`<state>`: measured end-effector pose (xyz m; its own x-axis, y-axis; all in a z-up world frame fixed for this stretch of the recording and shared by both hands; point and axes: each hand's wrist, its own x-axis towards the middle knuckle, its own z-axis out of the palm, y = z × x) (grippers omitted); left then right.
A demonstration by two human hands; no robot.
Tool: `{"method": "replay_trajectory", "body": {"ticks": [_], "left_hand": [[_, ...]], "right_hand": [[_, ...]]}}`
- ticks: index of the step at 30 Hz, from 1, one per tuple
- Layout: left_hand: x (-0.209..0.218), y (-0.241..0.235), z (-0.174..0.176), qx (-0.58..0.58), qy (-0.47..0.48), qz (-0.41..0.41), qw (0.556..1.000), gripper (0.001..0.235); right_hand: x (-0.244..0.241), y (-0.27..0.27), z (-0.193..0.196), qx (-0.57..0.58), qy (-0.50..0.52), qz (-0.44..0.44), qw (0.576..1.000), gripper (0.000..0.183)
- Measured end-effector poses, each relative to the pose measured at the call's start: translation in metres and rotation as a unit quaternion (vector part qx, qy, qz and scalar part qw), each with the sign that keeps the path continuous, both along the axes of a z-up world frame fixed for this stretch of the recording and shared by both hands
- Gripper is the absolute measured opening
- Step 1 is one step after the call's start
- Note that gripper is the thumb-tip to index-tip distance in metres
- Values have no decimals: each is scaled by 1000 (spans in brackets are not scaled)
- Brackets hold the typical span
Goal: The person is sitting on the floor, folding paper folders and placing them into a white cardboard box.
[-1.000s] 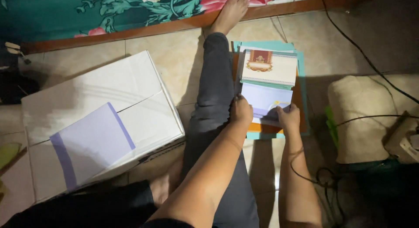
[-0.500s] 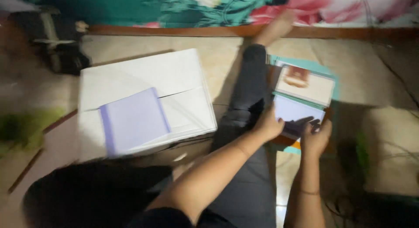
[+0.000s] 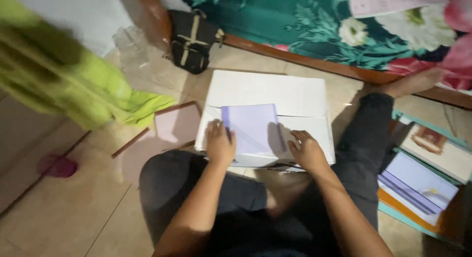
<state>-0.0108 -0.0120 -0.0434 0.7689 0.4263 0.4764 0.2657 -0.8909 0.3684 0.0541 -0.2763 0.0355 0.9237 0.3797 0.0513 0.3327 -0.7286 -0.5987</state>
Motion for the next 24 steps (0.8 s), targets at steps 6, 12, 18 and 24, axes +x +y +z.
{"method": "replay_trajectory", "body": {"ticks": [6, 12, 18, 24], "left_hand": [[5, -2, 6, -39, 7, -26, 999, 64], [12, 10, 3, -194, 6, -85, 977, 73], [19, 13, -9, -256, -26, -84, 963, 64], [-3, 8, 28, -212, -30, -93, 972, 28]], "right_hand": [[29, 62, -74, -105, 8, -58, 993, 49], [45, 63, -85, -73, 70, -78, 992, 58], [60, 58, -106, -30, 140, -130, 981, 63], [19, 69, -59, 62, 152, -135, 977, 64]]}}
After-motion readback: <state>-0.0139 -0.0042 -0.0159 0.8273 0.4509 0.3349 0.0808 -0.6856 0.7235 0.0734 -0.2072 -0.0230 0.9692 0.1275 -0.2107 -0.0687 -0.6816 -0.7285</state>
